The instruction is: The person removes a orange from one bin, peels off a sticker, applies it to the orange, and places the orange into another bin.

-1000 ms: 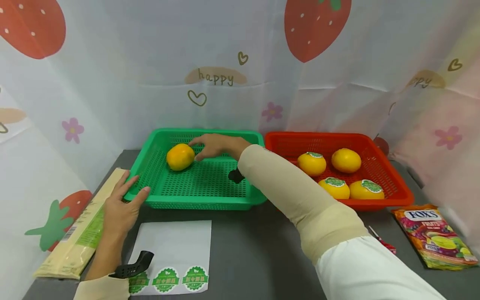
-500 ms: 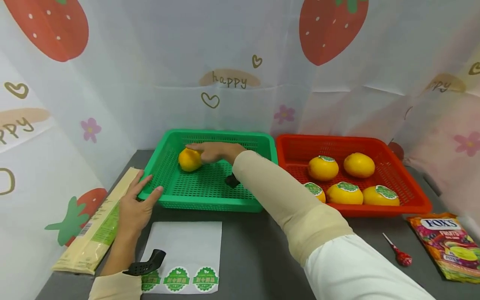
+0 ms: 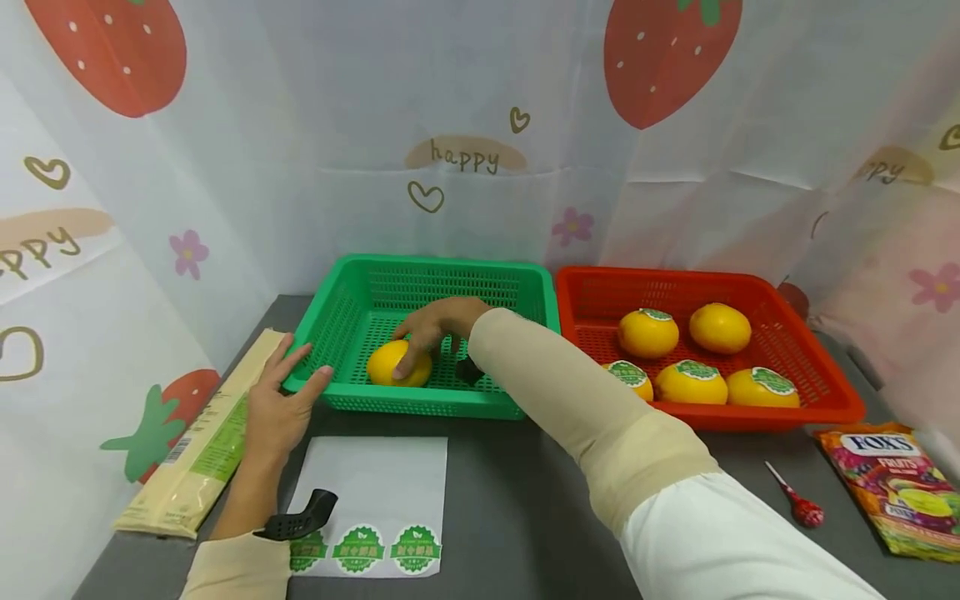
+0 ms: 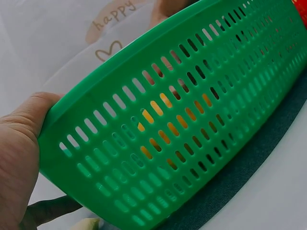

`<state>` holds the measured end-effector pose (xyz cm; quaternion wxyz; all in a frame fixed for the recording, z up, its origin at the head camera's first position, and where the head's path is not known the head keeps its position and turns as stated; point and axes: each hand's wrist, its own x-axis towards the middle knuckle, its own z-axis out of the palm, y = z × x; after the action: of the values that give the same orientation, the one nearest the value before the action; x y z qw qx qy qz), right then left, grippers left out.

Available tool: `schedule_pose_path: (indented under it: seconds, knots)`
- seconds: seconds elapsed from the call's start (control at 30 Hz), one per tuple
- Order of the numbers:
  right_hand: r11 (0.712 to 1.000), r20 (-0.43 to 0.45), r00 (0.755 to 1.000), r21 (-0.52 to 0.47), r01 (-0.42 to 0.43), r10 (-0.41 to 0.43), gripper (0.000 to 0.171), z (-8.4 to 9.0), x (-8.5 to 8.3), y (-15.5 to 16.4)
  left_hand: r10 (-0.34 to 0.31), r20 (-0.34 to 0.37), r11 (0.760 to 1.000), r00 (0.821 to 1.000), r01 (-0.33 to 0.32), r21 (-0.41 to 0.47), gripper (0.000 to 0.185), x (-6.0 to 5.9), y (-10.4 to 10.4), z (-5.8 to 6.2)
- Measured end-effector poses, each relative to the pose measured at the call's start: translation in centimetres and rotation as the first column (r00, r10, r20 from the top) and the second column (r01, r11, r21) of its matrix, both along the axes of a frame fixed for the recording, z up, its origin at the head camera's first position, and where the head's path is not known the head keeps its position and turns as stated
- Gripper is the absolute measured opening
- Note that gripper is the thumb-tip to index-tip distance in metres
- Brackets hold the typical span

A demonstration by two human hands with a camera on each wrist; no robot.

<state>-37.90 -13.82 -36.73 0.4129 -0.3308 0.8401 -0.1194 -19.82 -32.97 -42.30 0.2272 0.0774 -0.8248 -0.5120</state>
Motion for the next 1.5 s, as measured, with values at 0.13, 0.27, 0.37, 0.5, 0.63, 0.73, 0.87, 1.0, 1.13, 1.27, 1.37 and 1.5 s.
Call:
schedule_pose_path:
  seconds: [0.13,0.27,0.37,0.5,0.63,0.73,0.87,1.0,1.13,1.27,1.37,1.5]
  knots:
    - [0.997,-0.084,0.994,-0.011,-0.073,0.072,0.072,1.0,0.8,0.1,-0.015,-0.017,1.0,1.0,0.015,0.005,0.052,0.2,0.2,0.2]
    - [0.995,-0.143,0.987,-0.057,-0.087,0.078,0.058,2.3,0.9,1.6,-0.009,-0.028,1.0,1.0,0.009,0.0,0.051,0.4,0.1,0.2]
    - [0.986,-0.167,0.984,-0.143,-0.084,0.06,0.057,3.4,1.1,3.5,-0.004,-0.02,1.0,1.0,0.004,-0.008,0.051,0.4,0.0,0.2]
    - [0.953,-0.255,0.967,-0.293,-0.081,0.004,0.058,4.5,1.8,6.8,-0.014,-0.011,1.0,1.0,0.014,-0.014,0.053,0.2,-0.1,0.0]
    - [0.881,-0.305,0.943,-0.472,-0.032,-0.129,0.059,5.2,3.4,10.7,-0.006,-0.025,0.999,1.0,0.005,-0.04,0.052,-0.2,0.0,0.0]
    - [0.788,-0.289,0.931,-0.615,-0.004,-0.222,0.06,5.3,5.1,13.3,0.01,-0.019,0.998,1.0,-0.011,-0.059,0.052,-0.3,0.0,0.1]
    - [0.66,-0.285,0.916,-0.75,-0.03,-0.282,0.062,4.9,8.2,16.5,0.01,0.001,0.998,1.0,-0.01,-0.055,0.052,0.0,0.2,0.0]
    - [0.544,-0.277,0.899,-0.838,-0.054,-0.338,0.064,3.7,11.7,19.9,0.006,-0.006,0.999,1.0,-0.006,-0.045,0.05,0.0,0.7,0.0]
    - [0.442,-0.202,0.885,-0.897,0.005,-0.419,0.068,1.5,15.0,22.5,0.021,0.002,0.995,1.0,-0.021,-0.102,0.054,0.2,0.4,0.0]
    - [0.392,-0.124,0.857,-0.915,0.096,-0.5,0.071,0.5,17.9,24.3,0.035,-0.096,0.962,0.995,-0.06,-0.268,0.06,0.5,0.8,1.8]
    - [0.416,-0.142,0.817,-0.9,0.128,-0.559,0.068,0.2,19.8,25.2,0.007,-0.257,0.932,0.966,-0.099,-0.349,0.053,1.5,2.5,4.3]
    - [0.465,-0.185,0.776,-0.872,0.153,-0.602,0.067,-1.8,21.0,26.4,-0.165,-0.391,0.931,0.905,0.013,-0.364,0.039,3.6,6.3,6.8]
